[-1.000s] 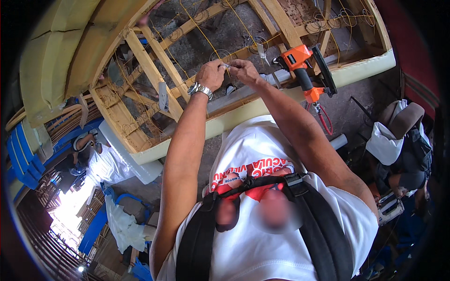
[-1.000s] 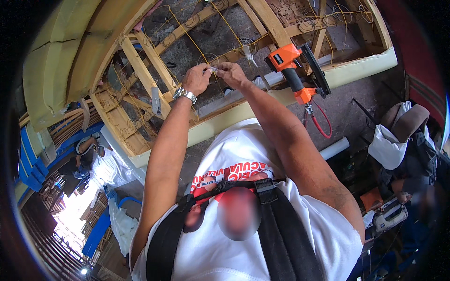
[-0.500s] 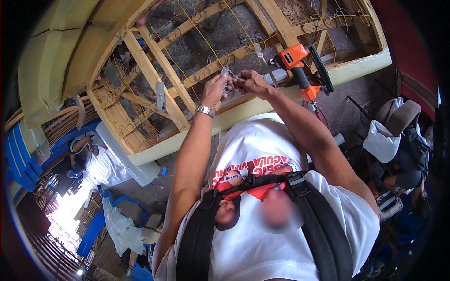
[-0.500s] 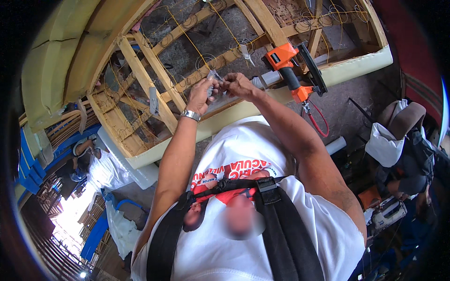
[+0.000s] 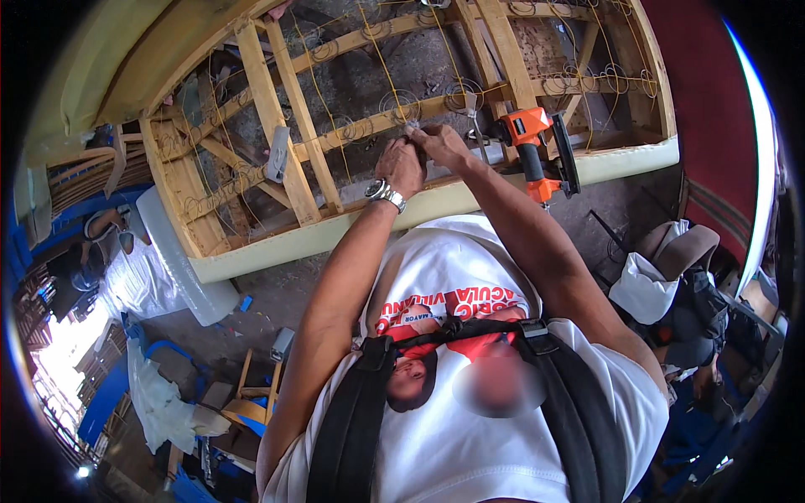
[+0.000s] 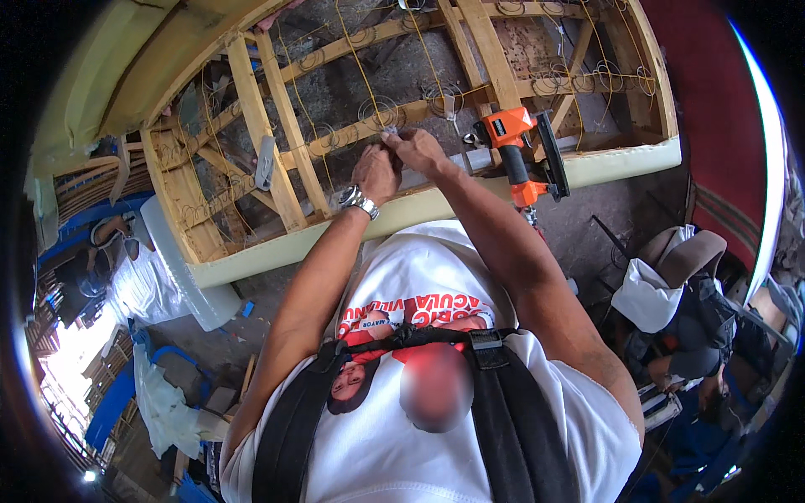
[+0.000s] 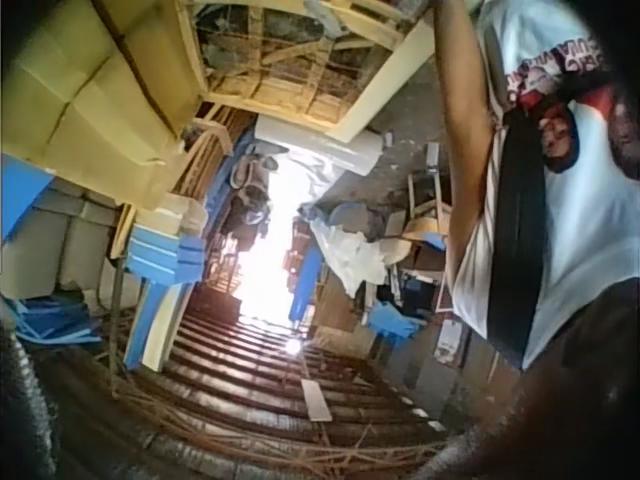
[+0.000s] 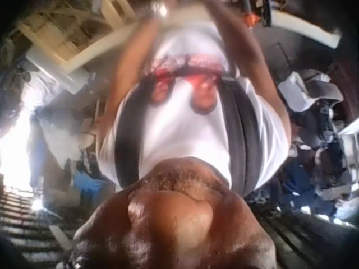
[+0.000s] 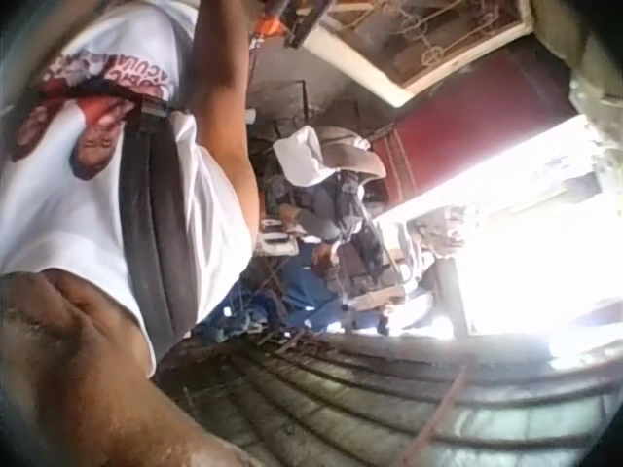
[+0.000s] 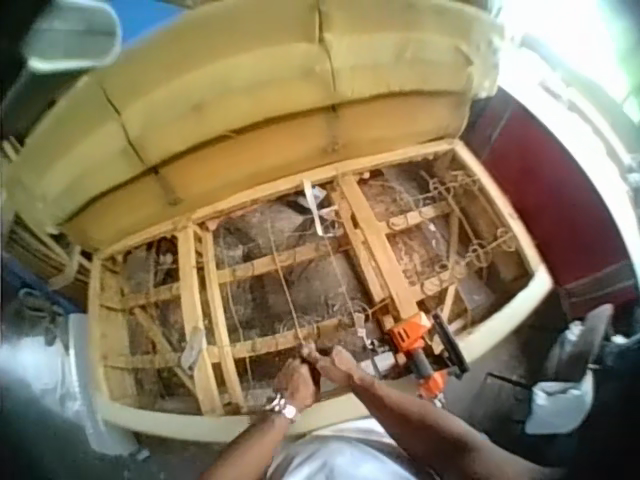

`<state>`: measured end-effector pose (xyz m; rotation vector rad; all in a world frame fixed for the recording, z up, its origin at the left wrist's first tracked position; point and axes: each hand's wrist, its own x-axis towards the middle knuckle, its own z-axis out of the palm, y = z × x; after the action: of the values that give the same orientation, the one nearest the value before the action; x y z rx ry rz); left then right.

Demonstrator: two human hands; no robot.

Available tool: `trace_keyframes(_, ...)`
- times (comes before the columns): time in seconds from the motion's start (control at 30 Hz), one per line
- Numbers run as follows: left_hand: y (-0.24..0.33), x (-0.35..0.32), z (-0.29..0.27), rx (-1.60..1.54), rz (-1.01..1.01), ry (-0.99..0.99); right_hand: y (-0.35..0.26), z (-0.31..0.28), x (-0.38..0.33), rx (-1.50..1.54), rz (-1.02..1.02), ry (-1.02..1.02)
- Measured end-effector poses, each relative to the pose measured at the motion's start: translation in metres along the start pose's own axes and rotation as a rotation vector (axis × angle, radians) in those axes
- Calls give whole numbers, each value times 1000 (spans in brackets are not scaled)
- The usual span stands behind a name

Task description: Using a pneumatic staple gun and twine to secure webbing to a wooden furniture frame.

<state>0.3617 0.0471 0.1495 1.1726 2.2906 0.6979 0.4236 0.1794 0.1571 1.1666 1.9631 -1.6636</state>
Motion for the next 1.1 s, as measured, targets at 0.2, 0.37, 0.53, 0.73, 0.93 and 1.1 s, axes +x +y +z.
trace_keyframes(0.2, 16, -6, -22, 15, 41, -64, 73, 3, 66, -445, -466, 59)
trace_keyframes(0.37, -19, -21, -19, -315, -223, 169, 21, 3, 29, 543, 56, -14)
trace_keyframes(0.53, -30, -18, -22, -321, -269, 161, 16, -21, -14, 615, 87, -296)
trace_keyframes(0.73, -8, -26, -21, -228, -39, 132, 4, -29, -21, 506, -205, -30)
trace_keyframes(0.93, 17, -7, -55, -389, -153, 59, 3, -16, -25, 51, -517, -156)
trace_keyframes(1.1, 17, 12, -59, -583, -207, -54, 11, -16, -16, -33, -560, -67)
